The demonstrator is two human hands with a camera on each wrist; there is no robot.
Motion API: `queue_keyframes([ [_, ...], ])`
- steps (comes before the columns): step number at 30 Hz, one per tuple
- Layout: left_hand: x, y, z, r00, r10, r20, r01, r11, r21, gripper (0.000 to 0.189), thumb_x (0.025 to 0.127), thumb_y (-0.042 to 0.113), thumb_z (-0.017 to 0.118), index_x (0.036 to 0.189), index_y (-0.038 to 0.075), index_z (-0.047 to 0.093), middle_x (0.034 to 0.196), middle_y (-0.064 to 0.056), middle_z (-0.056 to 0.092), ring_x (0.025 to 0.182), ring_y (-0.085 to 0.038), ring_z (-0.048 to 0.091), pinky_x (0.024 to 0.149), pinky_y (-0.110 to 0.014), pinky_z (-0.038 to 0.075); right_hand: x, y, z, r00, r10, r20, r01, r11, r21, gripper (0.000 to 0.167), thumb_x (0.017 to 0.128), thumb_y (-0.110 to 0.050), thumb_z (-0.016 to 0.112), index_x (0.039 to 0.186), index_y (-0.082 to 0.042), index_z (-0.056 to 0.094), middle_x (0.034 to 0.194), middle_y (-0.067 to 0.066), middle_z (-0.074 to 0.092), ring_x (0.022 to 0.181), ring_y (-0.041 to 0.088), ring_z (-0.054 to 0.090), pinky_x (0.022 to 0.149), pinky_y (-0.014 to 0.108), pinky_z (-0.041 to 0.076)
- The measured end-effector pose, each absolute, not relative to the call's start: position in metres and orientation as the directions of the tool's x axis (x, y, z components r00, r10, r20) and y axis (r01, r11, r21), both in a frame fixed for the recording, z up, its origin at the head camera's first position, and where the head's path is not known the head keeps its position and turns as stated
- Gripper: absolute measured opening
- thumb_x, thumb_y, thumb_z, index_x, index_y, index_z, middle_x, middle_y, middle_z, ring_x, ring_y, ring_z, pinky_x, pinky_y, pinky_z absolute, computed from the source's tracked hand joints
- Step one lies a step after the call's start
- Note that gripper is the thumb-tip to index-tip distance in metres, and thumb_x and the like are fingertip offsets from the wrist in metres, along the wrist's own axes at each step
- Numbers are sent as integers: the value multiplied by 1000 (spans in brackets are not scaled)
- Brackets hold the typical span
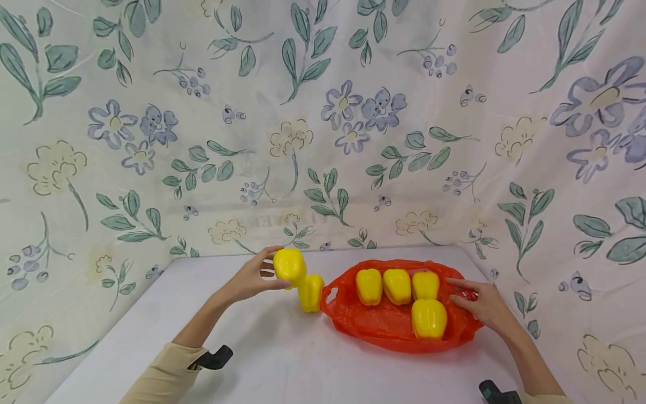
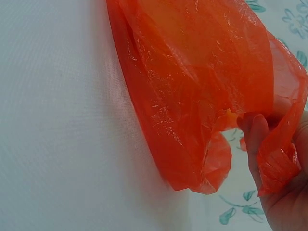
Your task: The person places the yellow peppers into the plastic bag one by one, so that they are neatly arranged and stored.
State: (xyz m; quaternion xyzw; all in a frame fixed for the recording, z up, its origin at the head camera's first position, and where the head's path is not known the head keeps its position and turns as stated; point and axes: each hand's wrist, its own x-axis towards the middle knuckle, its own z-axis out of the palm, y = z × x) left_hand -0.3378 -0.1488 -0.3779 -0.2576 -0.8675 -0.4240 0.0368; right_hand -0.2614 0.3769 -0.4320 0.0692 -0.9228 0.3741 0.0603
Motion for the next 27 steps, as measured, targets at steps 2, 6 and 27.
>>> queue_keyframes([
  [2, -335, -144, -375, -854, 434, 286, 490, 489, 721, 90, 73, 45, 84, 147, 25, 37, 140, -1, 52, 116, -22, 58, 102, -49, 49, -262, 377, -432, -984, -83, 158, -169, 710, -683, 54, 95, -31, 63, 140, -4, 52, 134, 37, 49, 85, 17, 61, 64, 24, 59],
  [6, -332, -133, -372, -835, 468, 290, 511, 462, 725, 87, 73, 44, 85, 145, 29, 38, 138, 2, 52, 115, -21, 58, 102, -49, 49, -262, 378, -431, -985, -89, 150, -168, 713, -681, 55, 96, -32, 63, 141, -3, 50, 133, 37, 50, 83, 16, 62, 63, 25, 59],
  [27, -319, -67, -370, -716, 645, 266, 618, 408, 672, 87, 74, 49, 81, 146, 26, 37, 133, 4, 54, 114, -15, 57, 99, -41, 53, -260, 375, -431, -984, -78, 159, -165, 727, -666, 54, 95, -31, 64, 140, -3, 52, 134, 37, 50, 87, 19, 61, 63, 24, 58],
])
